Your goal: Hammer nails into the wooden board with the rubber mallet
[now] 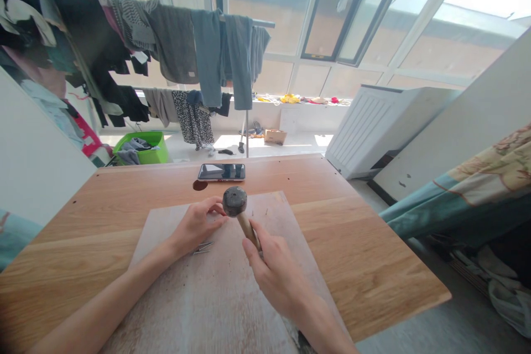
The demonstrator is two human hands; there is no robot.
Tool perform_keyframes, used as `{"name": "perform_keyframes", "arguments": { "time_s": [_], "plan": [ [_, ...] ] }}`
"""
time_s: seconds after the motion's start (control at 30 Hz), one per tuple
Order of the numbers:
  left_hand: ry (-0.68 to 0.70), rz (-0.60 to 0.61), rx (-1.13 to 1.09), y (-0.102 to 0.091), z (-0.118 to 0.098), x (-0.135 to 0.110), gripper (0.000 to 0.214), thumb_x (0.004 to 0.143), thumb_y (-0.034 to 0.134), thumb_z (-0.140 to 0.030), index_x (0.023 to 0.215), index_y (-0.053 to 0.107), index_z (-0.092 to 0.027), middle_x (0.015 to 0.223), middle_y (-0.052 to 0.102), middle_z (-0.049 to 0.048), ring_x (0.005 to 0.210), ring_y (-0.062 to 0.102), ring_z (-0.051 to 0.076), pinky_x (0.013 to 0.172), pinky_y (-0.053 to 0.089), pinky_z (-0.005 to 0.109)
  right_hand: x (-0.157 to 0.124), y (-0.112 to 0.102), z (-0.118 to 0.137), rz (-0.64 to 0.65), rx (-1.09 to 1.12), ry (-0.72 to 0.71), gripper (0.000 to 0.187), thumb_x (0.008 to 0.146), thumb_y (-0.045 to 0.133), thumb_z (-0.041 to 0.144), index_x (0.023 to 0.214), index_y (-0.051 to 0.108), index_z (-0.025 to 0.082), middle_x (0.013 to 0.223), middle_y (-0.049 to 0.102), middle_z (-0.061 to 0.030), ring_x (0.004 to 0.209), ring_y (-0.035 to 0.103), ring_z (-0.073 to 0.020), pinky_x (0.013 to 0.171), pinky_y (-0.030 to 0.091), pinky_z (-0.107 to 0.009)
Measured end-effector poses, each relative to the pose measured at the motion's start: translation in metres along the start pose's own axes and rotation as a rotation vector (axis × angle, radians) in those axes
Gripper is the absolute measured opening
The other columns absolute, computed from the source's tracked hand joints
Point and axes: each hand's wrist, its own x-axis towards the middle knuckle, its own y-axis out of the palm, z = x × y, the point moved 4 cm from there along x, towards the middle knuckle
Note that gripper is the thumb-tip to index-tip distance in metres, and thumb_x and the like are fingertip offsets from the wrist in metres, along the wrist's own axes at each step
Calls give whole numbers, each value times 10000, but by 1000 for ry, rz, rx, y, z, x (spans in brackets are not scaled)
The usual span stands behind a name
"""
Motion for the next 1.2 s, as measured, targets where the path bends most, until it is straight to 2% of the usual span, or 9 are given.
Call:
{"name": "perform_keyframes", "arguments": {
  "time_s": [0.17, 0.33, 0.4, 0.53, 0.6, 0.77, 0.97, 1.07, 1.2],
  "plan": [
    [25, 6, -9, 1, -3, 0, 223, 784, 621, -126, 987, 668, -203, 900, 759, 12, 867, 693, 181, 865, 528, 296, 3, 7, 0, -42, -119, -34, 405, 1024, 422, 373, 1346, 582, 187, 731, 576, 20, 569, 544, -132, 532, 425, -233],
    [-6, 66, -16, -6, -6, 2, 284, 780, 628, -172, 1062, 642, -196, 962, 739, 38, 893, 680, 195, 878, 525, 315, 3, 9, -3, -66, -142, -55, 408, 1024, 420, 387, 1343, 592, 199, 724, 579, 17, 581, 544, -144, 549, 436, -241],
    [14, 140, 85, -19, -12, -2, 285, 782, 591, -171, 1061, 644, -202, 1016, 714, 48, 934, 661, 207, 870, 511, 316, 2, 9, -7, -49, -119, -28, 416, 1024, 420, 394, 1353, 584, 201, 745, 584, 12, 533, 527, -125, 490, 422, -223],
    [-6, 410, 419, -49, -23, -23, 231, 748, 578, -175, 961, 644, -233, 1007, 656, 29, 893, 625, 219, 742, 462, 294, -3, 5, -17, -47, -36, 26, 448, 1020, 415, 433, 1376, 562, 206, 781, 597, 5, 424, 474, -88, 376, 354, -202],
    [-39, 457, 557, -60, -27, -35, 185, 736, 579, -171, 903, 635, -227, 977, 628, 30, 850, 613, 220, 689, 427, 290, -7, 2, -21, -67, -14, 33, 463, 1012, 427, 449, 1381, 564, 205, 767, 605, 7, 412, 474, -87, 378, 361, -206],
    [-40, 482, 605, -61, -32, -45, 115, 755, 519, -110, 754, 595, -195, 944, 612, 46, 805, 602, 196, 689, 408, 282, -14, -2, -26, -86, 2, 61, 526, 996, 445, 498, 1422, 541, 205, 738, 617, 8, 412, 491, -103, 401, 392, -223],
    [0, 400, 558, -56, -26, -30, 121, 822, 504, -127, 815, 594, -208, 786, 650, 5, 716, 591, 181, 633, 361, 269, -17, -6, -22, -101, 1, 35, 513, 998, 445, 503, 1383, 568, 186, 765, 625, -8, 411, 481, -90, 373, 353, -207],
    [33, 345, 516, -53, -19, -19, 160, 855, 497, -131, 893, 628, -215, 835, 678, 7, 734, 614, 177, 659, 387, 264, -18, -7, -22, -109, 7, 13, 497, 1003, 447, 484, 1381, 564, 183, 742, 619, 2, 397, 464, -86, 366, 343, -202],
    [108, 373, 508, -44, -13, -8, 168, 893, 515, -155, 884, 678, -197, 928, 687, 45, 830, 653, 200, 744, 442, 276, -18, -7, -22, -86, 13, 23, 524, 1011, 424, 483, 1414, 535, 167, 704, 603, 17, 370, 432, -81, 357, 333, -205]
  ]
}}
